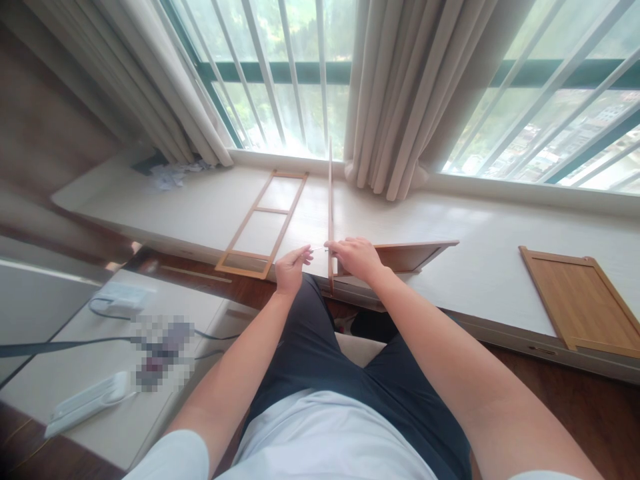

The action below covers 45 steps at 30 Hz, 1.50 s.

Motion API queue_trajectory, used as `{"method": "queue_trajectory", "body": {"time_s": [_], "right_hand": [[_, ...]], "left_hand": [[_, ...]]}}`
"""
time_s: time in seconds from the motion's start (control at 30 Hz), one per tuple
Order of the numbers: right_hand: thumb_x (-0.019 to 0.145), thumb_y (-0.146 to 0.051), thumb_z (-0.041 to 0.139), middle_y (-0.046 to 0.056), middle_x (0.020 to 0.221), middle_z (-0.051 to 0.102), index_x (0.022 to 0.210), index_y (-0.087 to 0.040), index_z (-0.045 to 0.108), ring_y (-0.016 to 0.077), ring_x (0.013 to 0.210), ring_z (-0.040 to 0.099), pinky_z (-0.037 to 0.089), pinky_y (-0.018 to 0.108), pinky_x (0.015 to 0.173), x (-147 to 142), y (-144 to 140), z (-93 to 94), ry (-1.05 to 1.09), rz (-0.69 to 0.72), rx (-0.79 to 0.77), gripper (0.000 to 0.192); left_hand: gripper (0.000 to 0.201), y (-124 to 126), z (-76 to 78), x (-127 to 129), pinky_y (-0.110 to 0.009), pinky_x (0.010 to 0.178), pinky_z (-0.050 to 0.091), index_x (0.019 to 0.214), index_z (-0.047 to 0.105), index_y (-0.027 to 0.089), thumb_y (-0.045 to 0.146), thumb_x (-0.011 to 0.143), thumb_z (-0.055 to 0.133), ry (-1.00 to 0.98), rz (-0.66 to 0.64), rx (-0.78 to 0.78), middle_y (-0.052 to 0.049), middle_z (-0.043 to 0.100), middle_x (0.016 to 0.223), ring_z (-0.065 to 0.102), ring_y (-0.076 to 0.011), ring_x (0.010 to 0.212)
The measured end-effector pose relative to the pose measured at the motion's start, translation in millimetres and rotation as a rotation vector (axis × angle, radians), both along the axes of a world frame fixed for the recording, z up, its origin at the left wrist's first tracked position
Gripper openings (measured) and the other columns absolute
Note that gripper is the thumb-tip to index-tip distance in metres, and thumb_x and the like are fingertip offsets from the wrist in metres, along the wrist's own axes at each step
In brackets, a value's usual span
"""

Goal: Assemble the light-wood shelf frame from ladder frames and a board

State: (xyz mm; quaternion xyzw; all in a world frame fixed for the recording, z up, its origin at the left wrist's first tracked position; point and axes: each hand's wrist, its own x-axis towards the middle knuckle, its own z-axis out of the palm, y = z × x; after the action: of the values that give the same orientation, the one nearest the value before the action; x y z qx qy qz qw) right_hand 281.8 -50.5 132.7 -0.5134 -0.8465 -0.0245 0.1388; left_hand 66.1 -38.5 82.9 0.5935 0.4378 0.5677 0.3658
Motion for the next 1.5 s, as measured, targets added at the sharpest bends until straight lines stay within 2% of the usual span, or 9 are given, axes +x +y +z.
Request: {"method": "queue_trajectory", "body": {"time_s": [0.13, 0.3, 0.53, 0.67, 0.83, 1.3, 1.5], "right_hand": [[0.097, -0.021, 0.056, 0.003, 0.105, 0.077, 0.129, -0.029, 0.064, 0.0216, 0.093, 0.065, 0.039, 0.032, 0.078, 0, 0, -1.0, 0.001, 0.000, 0.002, 0.034], [0.097, -0.021, 0.056, 0.003, 0.108, 0.077, 0.128, -0.028, 0.065, 0.0214, 0.094, 0.065, 0.039, 0.032, 0.078, 0, 1, -1.1, 0.001, -0.008, -0.002, 0.033], [0.097, -0.022, 0.055, 0.004, 0.105, 0.077, 0.128, -0.028, 0.065, 0.0213, 0.092, 0.065, 0.039, 0.031, 0.076, -1, 0, -0.3, -0.004, -0.011, -0.001, 0.033], [0.098, -0.022, 0.054, 0.004, 0.105, 0.077, 0.128, -0.028, 0.065, 0.0214, 0.092, 0.065, 0.038, 0.032, 0.076, 0, 0, -0.6, -0.001, -0.005, 0.004, 0.032], [0.098, -0.022, 0.053, 0.005, 0.104, 0.077, 0.129, -0.028, 0.064, 0.0219, 0.092, 0.064, 0.038, 0.031, 0.076, 0, 0, -0.9, -0.016, -0.007, -0.003, 0.034], [0.097, -0.022, 0.055, 0.004, 0.103, 0.077, 0.128, -0.028, 0.064, 0.0219, 0.090, 0.063, 0.037, 0.032, 0.075, 0, 0, -0.8, -0.003, -0.005, -0.003, 0.033], [0.097, -0.022, 0.054, 0.004, 0.102, 0.077, 0.129, -0.028, 0.064, 0.0219, 0.090, 0.063, 0.037, 0.032, 0.075, 0, -1, 1.2, -0.003, -0.001, -0.007, 0.033]], "left_hand": [[0.031, 0, 2.6, 3, -0.027, 0.059, 0.057, 0.099, 0.079, 0.014, 0.040, 0.082, 0.074, -0.194, 0.065, -0.237, -0.007, 0.076, 0.080, 0.068, -0.0150, 0.065], [0.038, -3, 11.0, 5, -0.025, 0.053, 0.054, 0.088, 0.077, 0.010, 0.046, 0.074, 0.081, -0.263, -0.009, -0.449, -0.008, 0.073, 0.073, 0.067, -0.0145, 0.059], [0.041, -9, 32.9, 10, -0.022, 0.052, 0.051, 0.085, 0.075, 0.010, 0.048, 0.072, 0.084, -0.376, -0.049, -0.675, -0.009, 0.073, 0.073, 0.066, -0.0126, 0.059], [0.038, -9, 42.9, 12, -0.022, 0.053, 0.051, 0.084, 0.074, 0.010, 0.046, 0.074, 0.084, -0.374, -0.060, -0.724, -0.010, 0.074, 0.075, 0.066, -0.0120, 0.059], [0.033, -8, 48.2, 14, -0.022, 0.054, 0.051, 0.084, 0.074, 0.011, 0.043, 0.079, 0.081, -0.358, -0.041, -0.754, -0.010, 0.074, 0.076, 0.066, -0.0115, 0.059], [0.030, -6, 46.8, 18, -0.021, 0.054, 0.050, 0.086, 0.074, 0.011, 0.040, 0.080, 0.080, -0.365, -0.011, -0.790, -0.010, 0.074, 0.078, 0.066, -0.0117, 0.061], [0.036, -6, 43.0, 19, -0.022, 0.053, 0.050, 0.085, 0.074, 0.011, 0.045, 0.076, 0.082, -0.369, -0.021, -0.794, -0.012, 0.075, 0.080, 0.067, -0.0135, 0.062]]}}
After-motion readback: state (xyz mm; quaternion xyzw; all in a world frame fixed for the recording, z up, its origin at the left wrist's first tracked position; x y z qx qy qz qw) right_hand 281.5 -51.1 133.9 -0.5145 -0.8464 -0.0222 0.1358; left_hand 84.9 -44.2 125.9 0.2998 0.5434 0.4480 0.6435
